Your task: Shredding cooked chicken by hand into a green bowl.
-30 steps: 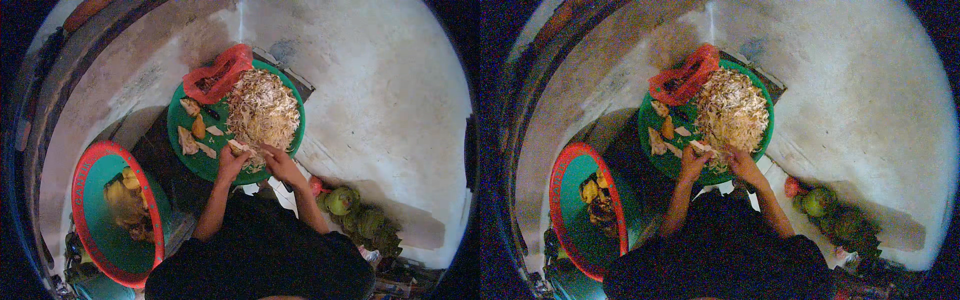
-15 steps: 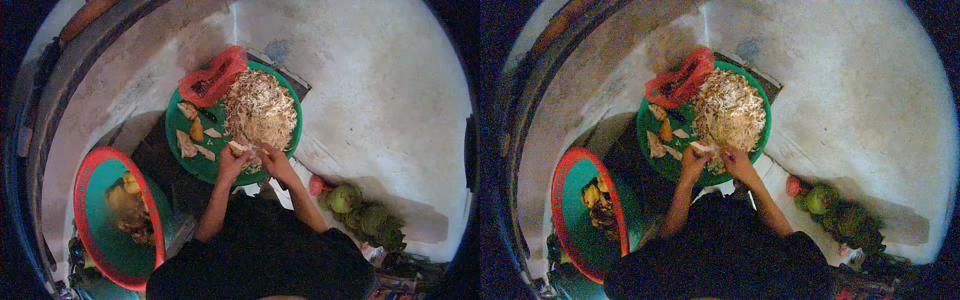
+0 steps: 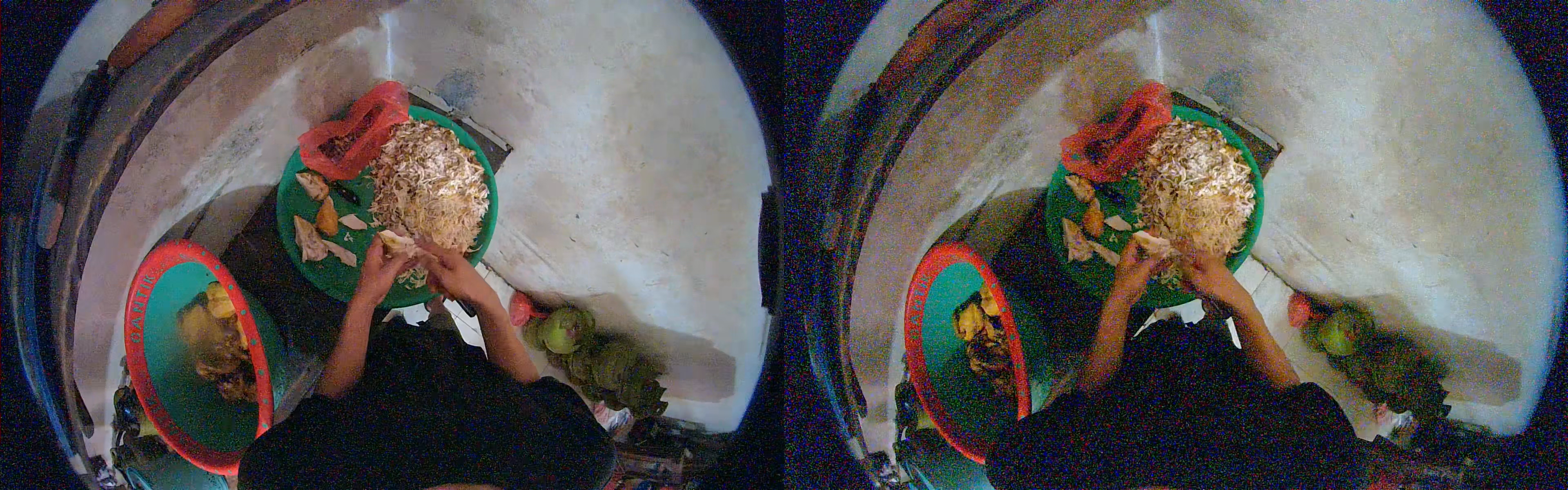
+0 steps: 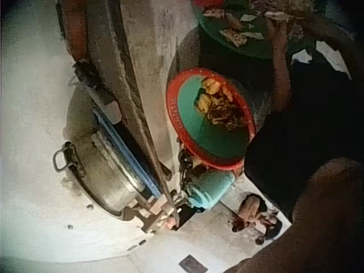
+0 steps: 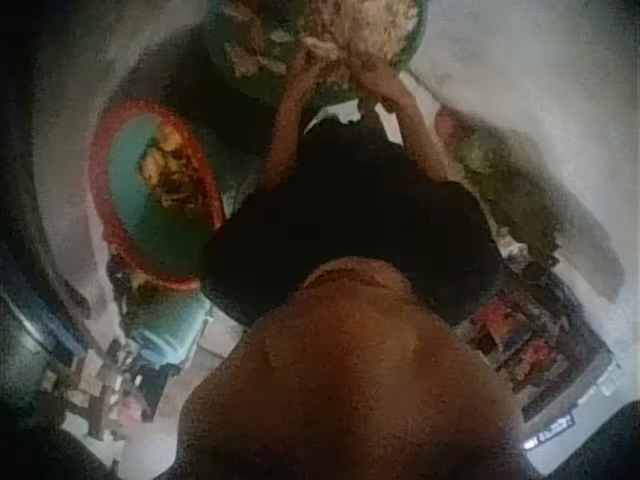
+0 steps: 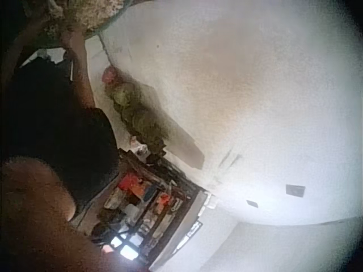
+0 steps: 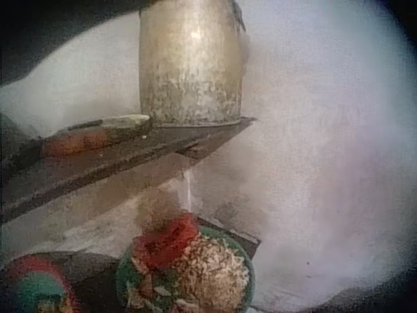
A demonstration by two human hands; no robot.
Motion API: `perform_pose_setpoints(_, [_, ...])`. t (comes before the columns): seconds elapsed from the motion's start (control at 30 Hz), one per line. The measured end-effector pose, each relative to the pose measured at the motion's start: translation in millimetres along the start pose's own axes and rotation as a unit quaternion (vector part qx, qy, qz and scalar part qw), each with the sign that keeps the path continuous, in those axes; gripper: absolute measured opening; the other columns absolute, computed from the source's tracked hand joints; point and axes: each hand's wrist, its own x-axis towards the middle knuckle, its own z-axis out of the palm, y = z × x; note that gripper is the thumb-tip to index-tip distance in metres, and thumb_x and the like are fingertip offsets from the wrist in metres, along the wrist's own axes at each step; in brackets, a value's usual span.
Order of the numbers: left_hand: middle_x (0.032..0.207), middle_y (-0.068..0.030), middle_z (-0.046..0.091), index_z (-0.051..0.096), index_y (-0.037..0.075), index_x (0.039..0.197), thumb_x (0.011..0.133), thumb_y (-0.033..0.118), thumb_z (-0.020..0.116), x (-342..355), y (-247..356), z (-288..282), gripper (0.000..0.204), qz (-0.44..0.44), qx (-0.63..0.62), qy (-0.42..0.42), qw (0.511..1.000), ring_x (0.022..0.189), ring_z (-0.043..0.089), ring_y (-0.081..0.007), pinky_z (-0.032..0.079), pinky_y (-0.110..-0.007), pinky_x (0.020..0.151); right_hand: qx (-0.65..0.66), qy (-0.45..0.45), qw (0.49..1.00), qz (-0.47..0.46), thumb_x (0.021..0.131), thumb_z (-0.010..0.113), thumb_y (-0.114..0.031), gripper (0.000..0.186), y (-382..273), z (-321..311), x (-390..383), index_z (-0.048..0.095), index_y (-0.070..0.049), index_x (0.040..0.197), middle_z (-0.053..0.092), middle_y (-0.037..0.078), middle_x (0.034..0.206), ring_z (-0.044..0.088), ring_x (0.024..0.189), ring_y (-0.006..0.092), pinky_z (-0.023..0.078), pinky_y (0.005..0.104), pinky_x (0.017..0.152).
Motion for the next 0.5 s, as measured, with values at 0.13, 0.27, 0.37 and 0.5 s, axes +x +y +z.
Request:
perform_pose_setpoints(0.13, [0.106,-0.0084,0.054,0.044,0.000,0.113,0.084,-0.007,0.049,-1,10,1,0.031,-0.028,0.001,-0.032,0.999,0.096,0.056,-0.0193,0.054,-0.035,0.081,0.030,-0.006,0.999,0.023,0.093,0.045,-0.024,0.036,3,-3,3,0.048,-0.008,0.125,0.048,0.000,0.056,0.045,0.048,0.0076,0.036,0.0235,0.044])
perform_pose_setpoints(0.27, [0.103,-0.0086,0.056,0.046,0.000,0.110,0.084,-0.006,0.051,-2,13,-1,0.028,-0.024,0.000,-0.025,0.999,0.093,0.058,-0.0182,0.055,-0.032,0.078,0.076,0.003,0.994,0.075,0.092,0.046,-0.024,0.037,-5,-9,3,0.049,-0.007,0.124,0.048,-0.001,0.055,0.044,0.047,0.0069,0.035,0.0229,0.042])
perform_pose_setpoints(0.37, [0.100,-0.0089,0.058,0.048,0.000,0.106,0.083,-0.005,0.053,0,7,-2,0.024,0.013,0.073,-0.008,0.997,0.088,0.060,-0.0175,0.056,-0.031,0.074,0.088,-0.082,0.992,0.038,0.092,0.046,-0.023,0.034,-25,-3,-8,0.051,-0.007,0.122,0.048,-0.001,0.056,0.043,0.046,0.0069,0.035,0.0231,0.042])
perform_pose_setpoints(0.5, [0.098,-0.0082,0.058,0.049,-0.001,0.102,0.082,-0.002,0.056,4,1,1,0.021,0.024,0.085,0.020,0.996,0.085,0.060,-0.0163,0.057,-0.031,0.068,0.004,-0.058,0.998,0.034,0.092,0.044,-0.020,0.037,15,-1,5,0.048,-0.008,0.126,0.047,-0.001,0.055,0.043,0.045,0.0070,0.035,0.0228,0.042])
